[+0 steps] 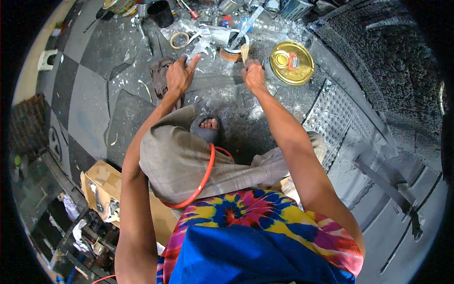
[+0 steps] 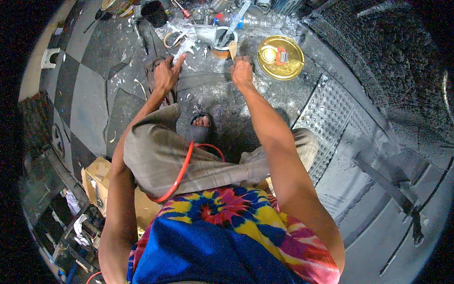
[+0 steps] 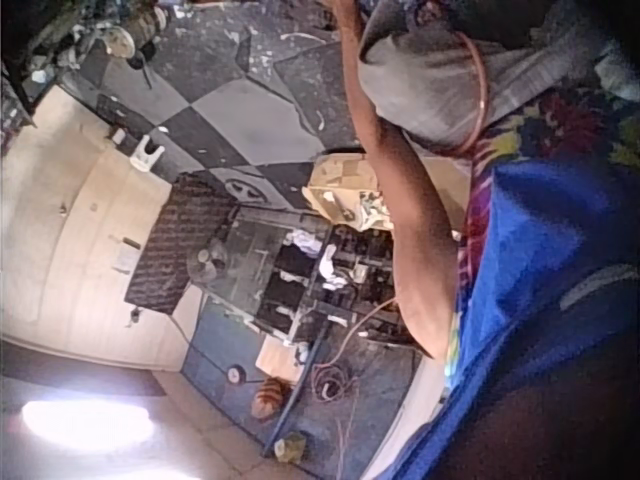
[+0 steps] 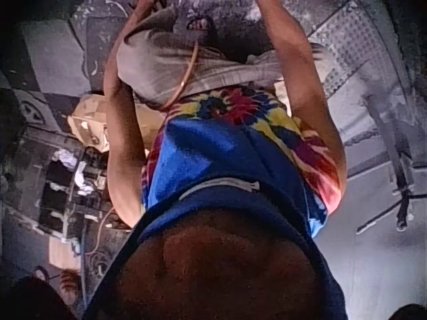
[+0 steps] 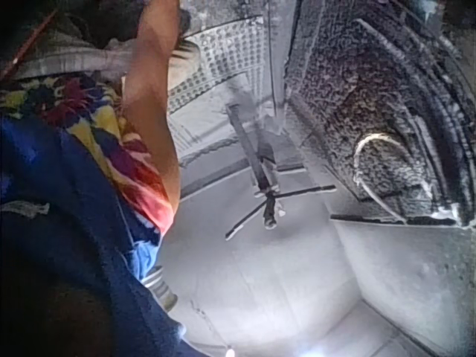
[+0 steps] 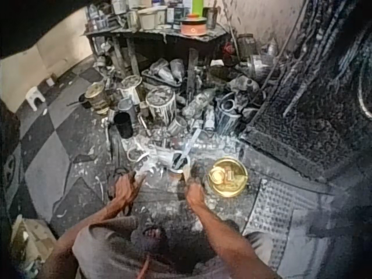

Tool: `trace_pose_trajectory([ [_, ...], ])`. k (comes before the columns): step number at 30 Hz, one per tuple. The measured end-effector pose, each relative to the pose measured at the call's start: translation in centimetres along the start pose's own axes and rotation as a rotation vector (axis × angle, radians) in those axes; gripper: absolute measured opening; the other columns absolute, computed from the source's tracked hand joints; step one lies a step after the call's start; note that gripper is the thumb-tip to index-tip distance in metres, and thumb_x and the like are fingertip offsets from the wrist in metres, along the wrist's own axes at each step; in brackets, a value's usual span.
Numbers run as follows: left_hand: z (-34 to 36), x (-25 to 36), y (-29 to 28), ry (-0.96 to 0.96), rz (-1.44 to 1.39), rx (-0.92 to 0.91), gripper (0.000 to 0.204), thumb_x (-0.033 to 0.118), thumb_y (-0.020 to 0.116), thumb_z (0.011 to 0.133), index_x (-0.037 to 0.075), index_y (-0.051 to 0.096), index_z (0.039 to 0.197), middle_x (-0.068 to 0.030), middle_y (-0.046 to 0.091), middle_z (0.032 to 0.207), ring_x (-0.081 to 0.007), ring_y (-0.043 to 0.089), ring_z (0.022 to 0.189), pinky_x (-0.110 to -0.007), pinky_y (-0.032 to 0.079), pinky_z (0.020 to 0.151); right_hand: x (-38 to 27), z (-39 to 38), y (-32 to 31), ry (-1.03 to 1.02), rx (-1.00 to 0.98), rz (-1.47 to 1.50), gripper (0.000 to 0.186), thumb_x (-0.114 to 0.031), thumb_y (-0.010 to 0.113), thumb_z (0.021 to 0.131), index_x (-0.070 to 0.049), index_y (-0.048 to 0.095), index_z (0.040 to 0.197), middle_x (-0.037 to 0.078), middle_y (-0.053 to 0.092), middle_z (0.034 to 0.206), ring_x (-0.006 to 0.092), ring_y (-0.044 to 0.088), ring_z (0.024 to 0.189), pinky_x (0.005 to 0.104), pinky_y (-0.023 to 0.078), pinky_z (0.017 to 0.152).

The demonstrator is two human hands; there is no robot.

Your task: The recorder is spray painting a car wheel rim and then cleaning the spray gun equipment.

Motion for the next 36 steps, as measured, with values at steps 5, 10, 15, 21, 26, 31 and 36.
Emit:
trace_pose_trajectory([
  [5,0.0,0.1,0.3,0.014,0.015,0.018,0.072,0.066,0.054,0.089,-0.005,0.067,0.09,-0.031,0.064,0.079,-0.0483,0.063,0.085,-0.052,0.047,0.076,1.4,1.4,3.0,0.235,-0.024,0.013,0.019,-0.018,0.069,0.08,-0.004,0.066,0.092,0.021,0.064,0.106,0.0409,0.064,0.098,0.0479,0.052,0.087],
  [10,0.0,0.2,0.3,-0.008,-0.02,0.007,0.071,0.065,0.054,0.089,-0.005,0.066,0.088,-0.031,0.063,0.077,-0.0483,0.063,0.082,-0.052,0.048,0.075,1.9,3.0,5.2,0.247,-0.067,0.045,0.021,-0.026,0.066,0.083,-0.009,0.071,0.094,0.017,0.071,0.088,0.0364,0.068,0.089,0.044,0.054,0.085],
  [15,-0.2,0.3,0.4,0.03,-0.007,0.038,0.071,0.065,0.054,0.089,-0.006,0.064,0.083,-0.0306,0.062,0.074,-0.0479,0.063,0.08,-0.052,0.047,0.074,2.0,4.6,6.0,0.347,-0.107,0.305,0.03,-0.033,0.068,0.083,-0.009,0.072,0.099,0.017,0.072,0.1,0.0358,0.067,0.1,0.0452,0.052,0.09],
  [21,-0.5,0.2,0.6,0.06,-0.053,0.112,0.072,0.065,0.055,0.088,-0.006,0.065,0.086,-0.0299,0.062,0.073,-0.0473,0.063,0.079,-0.052,0.047,0.075,2.7,5.7,7.1,0.417,-0.159,0.409,0.04,-0.041,0.073,0.08,-0.007,0.072,0.1,0.017,0.072,0.101,0.0357,0.068,0.096,0.0427,0.052,0.09],
  [26,-0.5,0.0,0.7,0.003,-0.025,0.059,0.072,0.065,0.056,0.088,-0.006,0.067,0.092,-0.0294,0.064,0.076,-0.0459,0.063,0.08,-0.051,0.047,0.076,1.7,3.6,5.4,0.268,-0.649,0.026,0.032,-0.037,0.074,0.083,-0.008,0.073,0.096,0.008,0.071,0.076,0.015,0.066,0.062,0.0309,0.053,0.064],
  [31,-0.5,-1.0,0.9,0.006,-0.107,0.125,0.071,0.064,0.056,0.089,-0.007,0.066,0.088,-0.0278,0.064,0.073,-0.0437,0.065,0.077,-0.049,0.047,0.074,-2.7,-1.7,-4.6,-0.099,-0.349,0.366,0.019,-0.024,0.074,0.084,-0.008,0.074,0.094,0.01,0.069,0.09,0.0197,0.065,0.08,0.0319,0.052,0.074],
  [36,-1.6,-3.1,0.7,-0.185,-0.412,-0.076,0.071,0.064,0.053,0.091,-0.004,0.064,0.073,-0.014,0.059,0.063,-0.0202,0.056,0.058,-0.038,0.045,0.059,1.2,0.6,-18.7,-0.33,0.345,0.145,0.024,-0.026,0.076,0.078,-0.007,0.073,0.092,0.013,0.066,0.091,0.0329,0.064,0.086,0.0419,0.05,0.083],
])
Point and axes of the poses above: each hand's wrist, its own z-axis towards the middle knuckle, its own y-axis out of the palm, x = y × z, the point moved 3 cm from there along z, towards the middle knuckle
